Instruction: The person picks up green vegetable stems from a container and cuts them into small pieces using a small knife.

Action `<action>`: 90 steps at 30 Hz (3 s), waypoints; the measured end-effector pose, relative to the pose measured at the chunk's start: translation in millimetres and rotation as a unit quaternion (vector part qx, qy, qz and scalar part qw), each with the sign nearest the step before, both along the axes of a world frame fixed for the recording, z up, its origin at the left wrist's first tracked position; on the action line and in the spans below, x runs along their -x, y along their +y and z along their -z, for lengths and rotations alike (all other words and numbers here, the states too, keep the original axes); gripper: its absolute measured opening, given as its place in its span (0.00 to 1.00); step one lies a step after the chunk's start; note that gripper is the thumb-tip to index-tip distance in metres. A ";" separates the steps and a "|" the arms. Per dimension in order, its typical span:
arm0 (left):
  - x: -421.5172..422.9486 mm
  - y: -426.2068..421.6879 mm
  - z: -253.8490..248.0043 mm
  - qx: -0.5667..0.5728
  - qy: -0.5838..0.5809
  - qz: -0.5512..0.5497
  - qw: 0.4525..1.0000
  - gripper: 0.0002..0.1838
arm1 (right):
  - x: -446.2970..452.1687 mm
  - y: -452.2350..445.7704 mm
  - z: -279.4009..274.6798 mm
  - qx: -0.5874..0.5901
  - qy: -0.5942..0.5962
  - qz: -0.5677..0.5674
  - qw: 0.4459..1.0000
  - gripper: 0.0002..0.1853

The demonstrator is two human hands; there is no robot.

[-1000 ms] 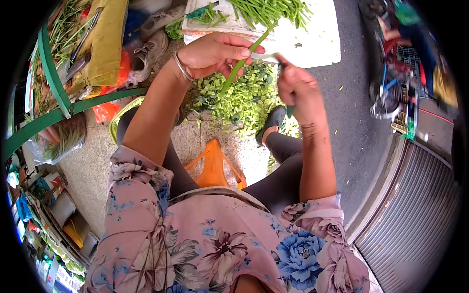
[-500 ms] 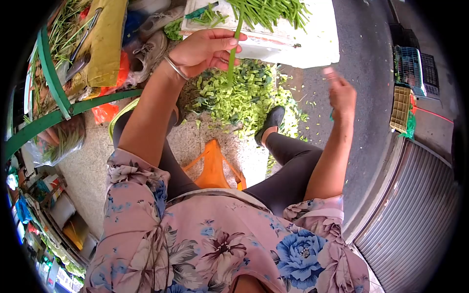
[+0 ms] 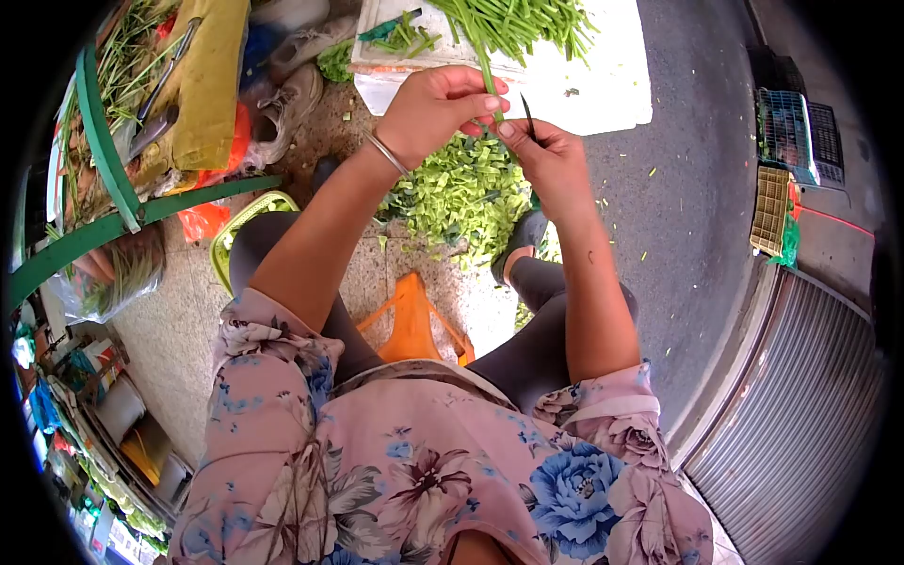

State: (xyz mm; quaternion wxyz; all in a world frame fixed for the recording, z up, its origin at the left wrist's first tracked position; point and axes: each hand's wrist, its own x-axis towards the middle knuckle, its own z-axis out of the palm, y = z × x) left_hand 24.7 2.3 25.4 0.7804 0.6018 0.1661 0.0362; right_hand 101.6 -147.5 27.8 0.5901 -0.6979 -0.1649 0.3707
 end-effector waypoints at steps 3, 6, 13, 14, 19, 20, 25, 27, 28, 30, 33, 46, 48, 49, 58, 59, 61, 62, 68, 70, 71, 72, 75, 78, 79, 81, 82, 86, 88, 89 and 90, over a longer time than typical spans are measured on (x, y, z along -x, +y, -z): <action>0.7 -6.3 3.5 -0.056 -0.034 -0.034 0.997 0.09 | 0.3 3.9 -3.1 -0.011 0.069 0.046 0.997 0.08; 3.9 -11.6 3.9 -0.145 -0.120 -0.073 0.979 0.07 | 3.8 6.9 -1.9 -0.034 0.167 0.062 0.983 0.08; 16.1 -9.3 -0.8 -0.349 -0.168 -0.106 0.916 0.08 | 6.6 16.0 4.2 -0.099 0.337 0.096 0.931 0.08; 17.9 -7.3 -2.7 -0.329 -0.116 -0.114 0.930 0.07 | 6.7 18.1 4.6 -0.104 0.372 0.114 0.916 0.09; 22.5 10.3 -6.6 -0.228 -0.175 -0.141 0.947 0.07 | -9.6 28.1 17.0 -0.054 0.373 0.130 0.917 0.10; 24.0 15.8 -4.7 -0.142 -0.133 -0.166 0.967 0.08 | -12.7 34.3 20.0 -0.056 0.372 0.130 0.918 0.10; 37.6 49.6 -9.4 0.000 0.016 -0.189 0.982 0.11 | -42.9 103.0 51.8 0.040 0.286 0.101 0.952 0.08; 42.0 59.3 -9.3 0.012 0.017 -0.192 0.981 0.12 | -49.3 136.3 62.8 0.038 0.261 0.128 0.956 0.08; 43.1 63.6 -8.8 0.000 0.022 -0.185 0.983 0.12 | -52.2 147.5 64.9 0.024 0.260 0.121 0.958 0.09; 44.3 69.6 -7.0 -0.008 0.029 -0.179 0.983 0.11 | -52.9 159.1 64.3 0.061 0.216 0.094 0.970 0.08; 48.2 74.5 -10.0 -0.022 0.035 -0.176 0.984 0.11 | -42.5 155.1 40.3 0.095 0.122 0.034 0.987 0.08; 41.7 39.4 -2.8 -0.305 0.010 -0.086 0.949 0.13 | -0.7 79.7 -27.5 -0.065 -0.048 0.008 0.997 0.12; 39.2 33.5 -3.1 -0.318 -0.003 -0.072 0.945 0.13 | -1.4 71.4 -28.4 -0.069 -0.040 0.022 0.997 0.11; 37.2 30.6 -2.1 -0.291 -0.010 -0.059 0.955 0.12 | -0.9 66.7 -29.5 -0.067 -0.039 0.025 0.997 0.11; 26.1 10.0 -9.0 -0.099 -0.060 0.032 0.993 0.10 | -8.0 21.3 -12.4 -0.100 0.252 0.086 0.959 0.11; 25.8 9.2 -9.0 -0.067 -0.052 0.051 0.995 0.10 | -8.0 19.0 -11.3 -0.113 0.262 0.086 0.955 0.11; 22.9 6.2 -8.8 -0.070 -0.041 0.035 0.996 0.10 | -11.4 15.4 -9.4 -0.121 0.266 0.081 0.953 0.11; 20.4 5.2 -9.3 -0.073 -0.033 0.018 0.997 0.10 | -12.6 14.9 -8.1 -0.123 0.271 0.095 0.950 0.11; 11.7 16.1 -16.7 -0.039 0.002 -0.127 0.991 0.07 | -21.3 5.7 -9.0 -0.096 0.212 0.129 0.964 0.10; 11.3 23.8 -11.1 0.053 -0.009 -0.169 0.984 0.07 | -21.1 2.9 -11.2 -0.078 0.167 0.117 0.976 0.10; 11.2 27.4 -7.0 0.144 -0.018 -0.209 0.967 0.08 | -22.2 0.2 -10.9 -0.070 0.159 0.093 0.980 0.10; 11.2 29.3 -2.2 0.148 -0.014 -0.210 0.966 0.10 | -21.8 -1.4 -10.8 -0.061 0.151 0.069 0.984 0.11; 12.6 27.0 8.7 0.110 0.030 -0.117 0.987 0.09 | -14.8 0.2 -12.0 -0.059 0.173 0.037 0.982 0.11; 12.4 12.0 11.9 0.150 0.060 -0.030 0.986 0.09 | -5.2 7.1 -14.7 -0.064 0.195 0.026 0.978 0.12; 12.3 6.3 10.4 0.193 0.061 -0.001 0.979 0.09 | -3.2 9.2 -14.7 -0.075 0.218 0.026 0.973 0.12; 12.0 1.5 5.1 0.217 0.058 -0.006 0.975 0.10 | -1.0 11.7 -11.9 -0.076 0.225 0.025 0.971 0.12; 12.3 0.2 2.8 0.223 0.053 -0.016 0.973 0.10 | -0.1 12.8 -10.6 -0.082 0.216 0.022 0.973 0.12; 11.3 -1.0 6.6 0.199 0.038 -0.029 0.979 0.10 | 4.3 17.1 -8.7 -0.045 0.145 0.032 0.988 0.11; 11.9 0.5 5.8 0.204 0.038 -0.035 0.978 0.09 | 4.4 18.3 -7.8 -0.037 0.141 0.031 0.989 0.12; 11.8 0.9 5.1 0.210 0.037 -0.039 0.976 0.09 | 4.1 18.4 -7.8 -0.029 0.135 0.032 0.990 0.12; 11.5 1.3 3.8 0.210 0.037 -0.039 0.976 0.09 | 3.8 19.1 -8.1 -0.030 0.134 0.032 0.990 0.12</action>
